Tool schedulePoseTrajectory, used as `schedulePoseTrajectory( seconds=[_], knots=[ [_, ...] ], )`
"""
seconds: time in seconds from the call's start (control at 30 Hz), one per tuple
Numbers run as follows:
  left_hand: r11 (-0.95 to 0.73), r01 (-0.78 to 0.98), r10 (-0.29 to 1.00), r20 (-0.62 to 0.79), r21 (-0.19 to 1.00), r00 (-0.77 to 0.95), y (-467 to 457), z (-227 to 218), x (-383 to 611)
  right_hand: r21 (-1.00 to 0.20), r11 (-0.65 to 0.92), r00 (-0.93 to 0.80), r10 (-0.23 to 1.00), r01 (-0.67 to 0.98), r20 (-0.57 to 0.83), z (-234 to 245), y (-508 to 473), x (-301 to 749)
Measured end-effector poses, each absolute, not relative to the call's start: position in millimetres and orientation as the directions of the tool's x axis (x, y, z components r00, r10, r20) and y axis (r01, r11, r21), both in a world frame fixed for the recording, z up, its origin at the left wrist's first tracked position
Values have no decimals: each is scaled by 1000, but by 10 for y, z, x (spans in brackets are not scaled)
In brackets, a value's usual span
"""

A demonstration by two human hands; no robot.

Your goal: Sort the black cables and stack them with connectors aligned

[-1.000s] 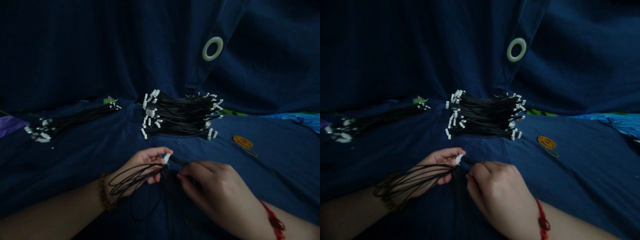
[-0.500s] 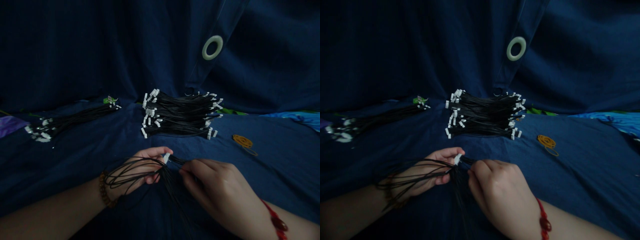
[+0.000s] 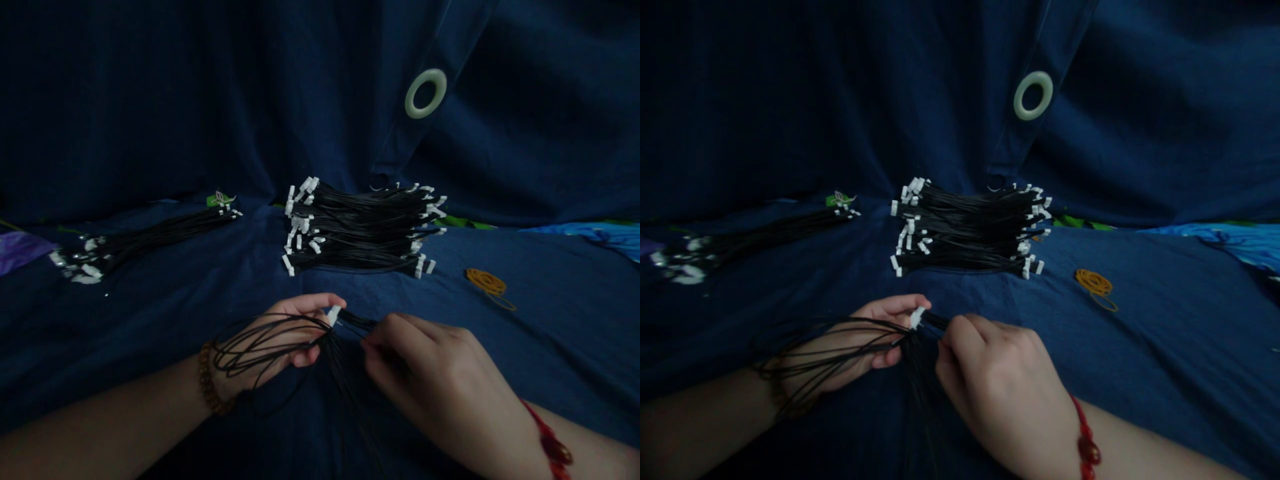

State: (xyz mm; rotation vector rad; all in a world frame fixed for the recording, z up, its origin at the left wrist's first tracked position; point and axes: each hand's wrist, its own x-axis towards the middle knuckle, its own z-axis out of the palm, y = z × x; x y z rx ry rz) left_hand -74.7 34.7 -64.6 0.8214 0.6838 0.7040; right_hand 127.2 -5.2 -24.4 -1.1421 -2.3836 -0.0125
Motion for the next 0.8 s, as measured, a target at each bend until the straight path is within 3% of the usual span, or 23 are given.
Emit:
schedulePoseTrajectory(
  seconds=[0.33, 0.8],
  knots=[
    [505, -284, 750, -251, 815, 612, 338, -611, -752, -129, 687, -558, 673, 715, 486, -273, -28, 1253],
    [542, -267, 723, -280, 797, 632, 349, -598, -738, -129, 695, -573, 670, 707, 472, -302, -36, 1251]
  ],
)
